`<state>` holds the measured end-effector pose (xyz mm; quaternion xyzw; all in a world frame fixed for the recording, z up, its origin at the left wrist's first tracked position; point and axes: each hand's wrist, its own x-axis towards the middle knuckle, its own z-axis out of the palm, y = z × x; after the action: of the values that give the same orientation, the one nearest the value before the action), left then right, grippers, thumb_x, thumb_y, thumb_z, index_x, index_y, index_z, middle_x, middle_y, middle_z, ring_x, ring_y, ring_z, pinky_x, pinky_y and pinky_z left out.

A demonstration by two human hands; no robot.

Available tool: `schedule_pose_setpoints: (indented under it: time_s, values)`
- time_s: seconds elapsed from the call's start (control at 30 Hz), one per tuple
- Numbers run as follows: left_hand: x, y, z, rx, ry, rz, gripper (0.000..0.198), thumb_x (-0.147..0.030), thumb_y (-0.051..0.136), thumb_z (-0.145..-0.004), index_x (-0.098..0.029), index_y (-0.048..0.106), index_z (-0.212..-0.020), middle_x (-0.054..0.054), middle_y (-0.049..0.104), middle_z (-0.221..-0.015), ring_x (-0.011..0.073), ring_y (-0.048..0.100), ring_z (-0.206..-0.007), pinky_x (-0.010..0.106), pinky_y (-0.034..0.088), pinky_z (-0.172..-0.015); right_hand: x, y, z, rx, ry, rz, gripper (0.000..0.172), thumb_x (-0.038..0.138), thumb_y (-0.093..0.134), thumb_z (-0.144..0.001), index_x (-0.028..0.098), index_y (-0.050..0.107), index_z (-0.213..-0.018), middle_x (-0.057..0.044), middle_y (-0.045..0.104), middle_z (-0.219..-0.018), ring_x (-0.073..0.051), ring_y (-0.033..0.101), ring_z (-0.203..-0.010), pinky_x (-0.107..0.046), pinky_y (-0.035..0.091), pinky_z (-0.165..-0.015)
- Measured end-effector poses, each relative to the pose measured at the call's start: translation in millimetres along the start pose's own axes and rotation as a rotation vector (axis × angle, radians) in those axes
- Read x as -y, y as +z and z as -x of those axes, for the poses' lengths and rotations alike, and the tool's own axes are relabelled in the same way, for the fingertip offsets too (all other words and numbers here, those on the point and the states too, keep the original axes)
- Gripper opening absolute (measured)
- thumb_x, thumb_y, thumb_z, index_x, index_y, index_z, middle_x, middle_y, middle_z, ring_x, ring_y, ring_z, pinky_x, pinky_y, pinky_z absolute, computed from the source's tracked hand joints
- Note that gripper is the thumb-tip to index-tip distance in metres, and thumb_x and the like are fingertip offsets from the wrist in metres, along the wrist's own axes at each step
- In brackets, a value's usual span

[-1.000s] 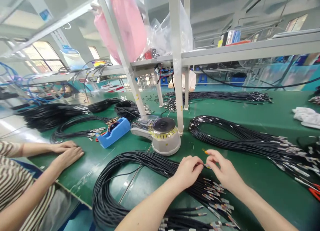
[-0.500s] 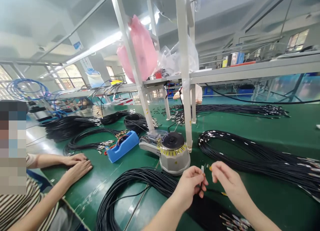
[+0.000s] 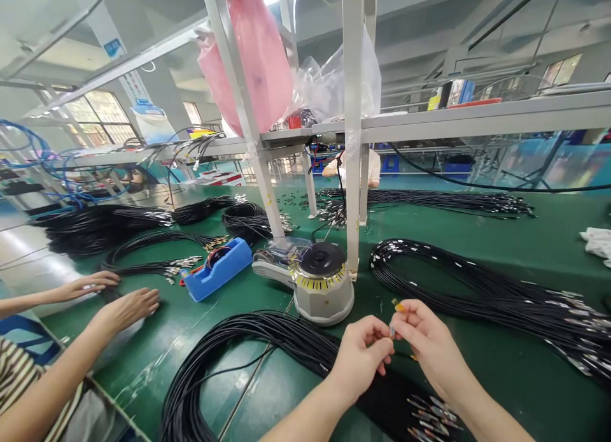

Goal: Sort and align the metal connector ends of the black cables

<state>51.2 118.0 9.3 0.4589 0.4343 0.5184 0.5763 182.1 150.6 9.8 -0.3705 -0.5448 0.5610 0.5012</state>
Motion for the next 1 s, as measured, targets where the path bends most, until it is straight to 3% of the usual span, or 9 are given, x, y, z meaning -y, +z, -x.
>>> schedule_pose_setpoints:
  time_s: [0.17, 0.33, 0.53, 1.0]
  values:
    - [2.1, -0.8, 0.8, 0.003, 0.032, -0.01, 0.01, -0.02, 0.058, -0.065, -0.012, 0.056, -0.071, 0.0, 0.055, -0.059, 0.0074, 0.047, -0.047, 0.015, 0.036, -0.036, 3.5, 2.7, 2.9, -0.017, 0.026, -0.051, 0.026, 0.034, 0.066, -0.073, 0.021, 0.05, -0.088, 0.002, 0.055, -0.065, -0.014, 0.052, -0.058, -0.026, 0.043, -0.052]
    - [0.9, -2.7, -1.5, -0.017, 0.021, 0.107, 0.014, -0.021, 0.059, -0.065, -0.013, 0.052, -0.073, -0.002, 0.055, -0.057, 0.0081, 0.049, -0.043, 0.017, 0.038, -0.035, 7.8, -2.9, 5.8, -0.007, -0.083, 0.199, 0.02, 0.04, 0.057, -0.079, 0.021, 0.055, -0.08, 0.001, 0.057, -0.068, -0.016, 0.054, -0.066, -0.027, 0.044, -0.06]
    - [-2.2, -2.9, -1.5, -0.026, 0.017, 0.12, 0.014, -0.021, 0.06, -0.065, -0.013, 0.052, -0.073, -0.002, 0.054, -0.056, 0.0072, 0.048, -0.04, 0.016, 0.038, -0.034, 8.5, -3.0, 10.4, 0.092, -0.169, 0.455, 0.029, 0.04, 0.051, -0.082, 0.02, 0.051, -0.062, 0.002, 0.052, -0.061, -0.015, 0.05, -0.061, -0.025, 0.042, -0.057]
    - [-4.5, -0.6, 0.4, -0.036, -0.001, 0.09, 0.014, -0.022, 0.061, -0.064, -0.012, 0.054, -0.072, -0.002, 0.054, -0.055, 0.007, 0.048, -0.04, 0.017, 0.037, -0.035, 0.2, -2.0, 9.0, 0.05, -0.187, 0.503, 0.032, 0.045, 0.049, -0.083, 0.021, 0.05, -0.062, 0.002, 0.051, -0.06, -0.016, 0.05, -0.059, -0.025, 0.043, -0.057]
